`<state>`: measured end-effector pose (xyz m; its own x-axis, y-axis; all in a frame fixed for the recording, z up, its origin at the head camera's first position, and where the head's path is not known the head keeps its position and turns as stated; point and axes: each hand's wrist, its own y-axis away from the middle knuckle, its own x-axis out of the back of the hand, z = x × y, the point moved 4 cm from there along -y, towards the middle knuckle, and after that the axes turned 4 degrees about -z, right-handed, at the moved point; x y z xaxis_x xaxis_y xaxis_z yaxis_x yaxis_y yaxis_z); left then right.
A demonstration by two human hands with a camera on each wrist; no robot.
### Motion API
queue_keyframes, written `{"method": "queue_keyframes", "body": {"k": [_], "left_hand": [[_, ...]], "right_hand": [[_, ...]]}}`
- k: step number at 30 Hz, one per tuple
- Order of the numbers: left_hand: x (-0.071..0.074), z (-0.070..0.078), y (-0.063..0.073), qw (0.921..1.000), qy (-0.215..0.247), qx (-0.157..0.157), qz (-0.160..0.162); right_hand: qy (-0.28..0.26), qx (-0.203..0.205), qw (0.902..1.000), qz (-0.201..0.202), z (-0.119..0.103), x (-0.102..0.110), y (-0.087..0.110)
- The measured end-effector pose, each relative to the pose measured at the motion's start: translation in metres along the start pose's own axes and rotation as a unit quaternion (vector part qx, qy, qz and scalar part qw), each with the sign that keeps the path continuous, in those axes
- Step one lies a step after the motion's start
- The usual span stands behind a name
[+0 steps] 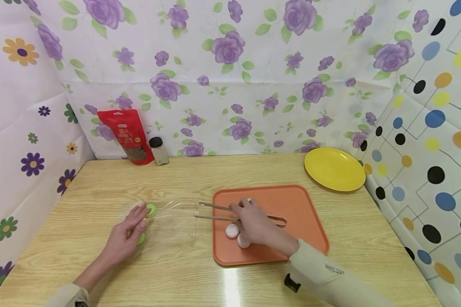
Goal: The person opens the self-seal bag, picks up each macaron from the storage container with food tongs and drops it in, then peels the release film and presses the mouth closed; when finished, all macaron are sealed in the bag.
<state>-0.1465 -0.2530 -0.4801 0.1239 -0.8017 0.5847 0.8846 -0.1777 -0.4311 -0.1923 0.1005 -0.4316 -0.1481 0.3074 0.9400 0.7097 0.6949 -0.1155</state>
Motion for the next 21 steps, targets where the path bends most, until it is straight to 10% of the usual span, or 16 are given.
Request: {"method": "queue_keyframes", "body": {"k": [21], "left_hand": [[0.002, -0.001, 0.002, 1.0, -0.004, 0.0, 0.003]], "right_hand": [[0.039, -0.068, 0.994, 0.076, 0.064, 0.03, 0.063]]}}
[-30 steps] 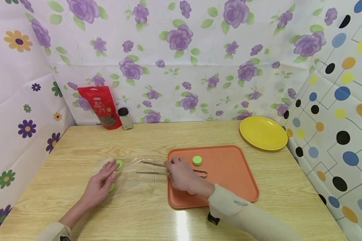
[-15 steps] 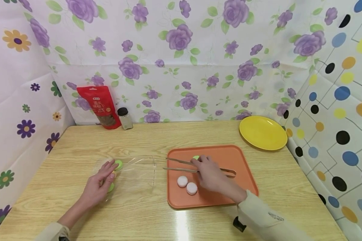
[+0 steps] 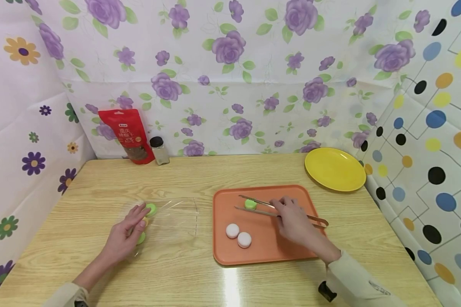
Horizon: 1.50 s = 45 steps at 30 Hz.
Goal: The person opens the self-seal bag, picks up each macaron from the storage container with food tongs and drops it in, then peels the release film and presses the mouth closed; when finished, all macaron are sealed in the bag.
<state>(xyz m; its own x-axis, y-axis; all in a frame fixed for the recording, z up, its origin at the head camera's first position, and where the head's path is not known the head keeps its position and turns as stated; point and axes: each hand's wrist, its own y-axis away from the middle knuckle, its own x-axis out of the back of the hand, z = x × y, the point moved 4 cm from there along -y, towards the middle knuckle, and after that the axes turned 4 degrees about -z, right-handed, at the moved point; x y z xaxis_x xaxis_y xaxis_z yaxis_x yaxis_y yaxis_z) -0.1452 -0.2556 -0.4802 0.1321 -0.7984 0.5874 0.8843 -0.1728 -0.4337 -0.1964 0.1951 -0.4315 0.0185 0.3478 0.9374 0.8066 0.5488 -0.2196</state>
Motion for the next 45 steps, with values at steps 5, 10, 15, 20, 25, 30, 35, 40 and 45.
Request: {"method": "queue_keyframes", "body": {"k": [5, 10, 15, 20, 25, 30, 35, 40, 45], "left_hand": [[0.0, 0.0, 0.0, 1.0, -0.001, -0.003, 0.002], [0.0, -0.001, 0.0, 1.0, -0.004, -0.004, 0.004], [0.001, 0.0, 0.0, 1.0, -0.005, -0.003, 0.003], [0.001, 0.001, 0.0, 1.0, -0.004, -0.002, 0.002], [0.001, 0.001, 0.0, 1.0, -0.003, 0.001, 0.002], [0.001, 0.001, 0.0, 1.0, -0.005, -0.002, 0.002], [0.001, 0.001, 0.0, 1.0, -0.006, -0.004, 0.002], [0.001, 0.001, 0.0, 1.0, -0.005, -0.003, 0.002], [0.001, 0.002, 0.0, 1.0, -0.006, -0.002, 0.002]], "right_hand": [[-0.001, -0.006, 1.0, 0.001, 0.01, 0.002, 0.006], [0.007, -0.024, 0.9997, 0.001, 0.019, 0.002, 0.01], [0.008, -0.028, 0.9996, 0.003, 0.025, 0.002, 0.015], [0.006, -0.036, 0.9993, -0.004, 0.031, 0.0, 0.017], [0.005, -0.036, 0.9993, -0.011, 0.034, -0.003, 0.017], [0.009, -0.035, 0.9993, -0.013, 0.034, -0.006, 0.015], [0.019, -0.023, 0.9995, -0.012, 0.033, -0.008, 0.014], [0.018, -0.028, 0.9993, -0.015, 0.033, -0.011, 0.011], [0.015, -0.028, 0.9994, -0.016, 0.033, -0.013, 0.009]]}}
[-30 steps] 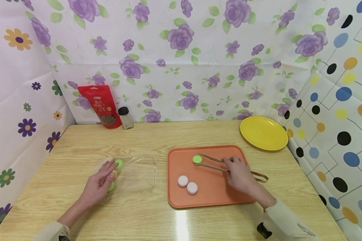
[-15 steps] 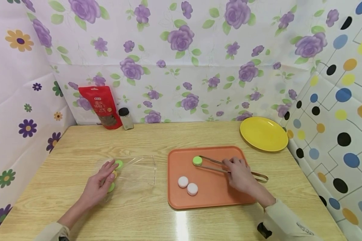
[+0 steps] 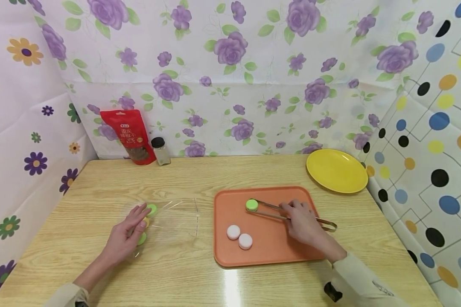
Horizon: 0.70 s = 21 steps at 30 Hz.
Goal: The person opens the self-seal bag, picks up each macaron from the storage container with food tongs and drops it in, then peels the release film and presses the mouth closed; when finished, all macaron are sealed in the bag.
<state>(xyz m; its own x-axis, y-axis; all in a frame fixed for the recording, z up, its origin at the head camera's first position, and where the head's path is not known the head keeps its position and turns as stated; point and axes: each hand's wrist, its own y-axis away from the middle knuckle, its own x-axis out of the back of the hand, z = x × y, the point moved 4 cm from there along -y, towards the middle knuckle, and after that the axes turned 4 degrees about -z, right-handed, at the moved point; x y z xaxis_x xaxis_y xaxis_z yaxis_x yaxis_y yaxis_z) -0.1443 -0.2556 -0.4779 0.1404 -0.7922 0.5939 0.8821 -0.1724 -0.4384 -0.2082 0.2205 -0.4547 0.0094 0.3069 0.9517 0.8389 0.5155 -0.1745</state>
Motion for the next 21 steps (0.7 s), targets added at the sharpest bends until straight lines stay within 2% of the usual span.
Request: {"method": "queue_keyframes", "body": {"k": [12, 21], "left_hand": [[-0.0001, 0.0017, 0.0009, 0.9999, -0.007, -0.009, 0.002], [-0.0003, 0.0022, 0.0004, 0.9999, 0.004, -0.016, 0.002]], "right_hand": [[0.003, 0.019, 0.9996, 0.019, 0.0004, -0.0036, -0.0008], [-0.003, 0.022, 0.9994, 0.025, -0.0007, -0.0031, 0.0]]}}
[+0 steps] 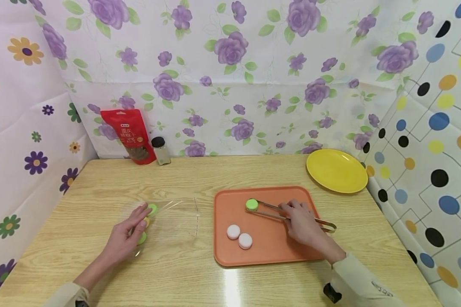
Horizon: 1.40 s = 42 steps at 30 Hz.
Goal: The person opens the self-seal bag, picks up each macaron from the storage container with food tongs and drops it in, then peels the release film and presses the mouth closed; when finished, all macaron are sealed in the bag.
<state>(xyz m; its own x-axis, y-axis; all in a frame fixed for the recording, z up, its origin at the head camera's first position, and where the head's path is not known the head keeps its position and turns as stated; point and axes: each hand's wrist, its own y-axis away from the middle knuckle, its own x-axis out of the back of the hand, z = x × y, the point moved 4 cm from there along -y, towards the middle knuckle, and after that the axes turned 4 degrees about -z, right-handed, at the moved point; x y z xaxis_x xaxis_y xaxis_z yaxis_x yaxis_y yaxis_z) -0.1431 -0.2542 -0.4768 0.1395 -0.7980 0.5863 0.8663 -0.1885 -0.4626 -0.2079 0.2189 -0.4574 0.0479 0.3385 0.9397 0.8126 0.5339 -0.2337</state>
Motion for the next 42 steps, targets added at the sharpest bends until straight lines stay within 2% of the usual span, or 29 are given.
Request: {"method": "queue_keyframes", "body": {"k": [8, 18, 27, 35, 42], "left_hand": [[0.001, -0.001, -0.001, 1.0, 0.004, -0.001, -0.001], [0.002, -0.002, -0.001, 1.0, 0.006, 0.001, -0.003], [0.002, -0.003, 0.002, 1.0, 0.003, 0.005, -0.003], [0.003, -0.005, 0.002, 0.9999, 0.007, 0.008, -0.004], [0.003, -0.003, 0.001, 0.9999, 0.009, 0.005, -0.001]], "right_hand": [[-0.007, 0.006, 1.0, 0.0, -0.002, 0.003, -0.003], [-0.002, 0.062, 0.9978, 0.025, -0.025, 0.006, -0.012], [-0.023, 0.042, 0.9988, 0.002, -0.037, 0.003, -0.017], [-0.042, 0.069, 0.9968, 0.0, -0.058, -0.001, -0.029], [-0.073, 0.092, 0.9921, -0.046, -0.088, -0.007, -0.05]]}}
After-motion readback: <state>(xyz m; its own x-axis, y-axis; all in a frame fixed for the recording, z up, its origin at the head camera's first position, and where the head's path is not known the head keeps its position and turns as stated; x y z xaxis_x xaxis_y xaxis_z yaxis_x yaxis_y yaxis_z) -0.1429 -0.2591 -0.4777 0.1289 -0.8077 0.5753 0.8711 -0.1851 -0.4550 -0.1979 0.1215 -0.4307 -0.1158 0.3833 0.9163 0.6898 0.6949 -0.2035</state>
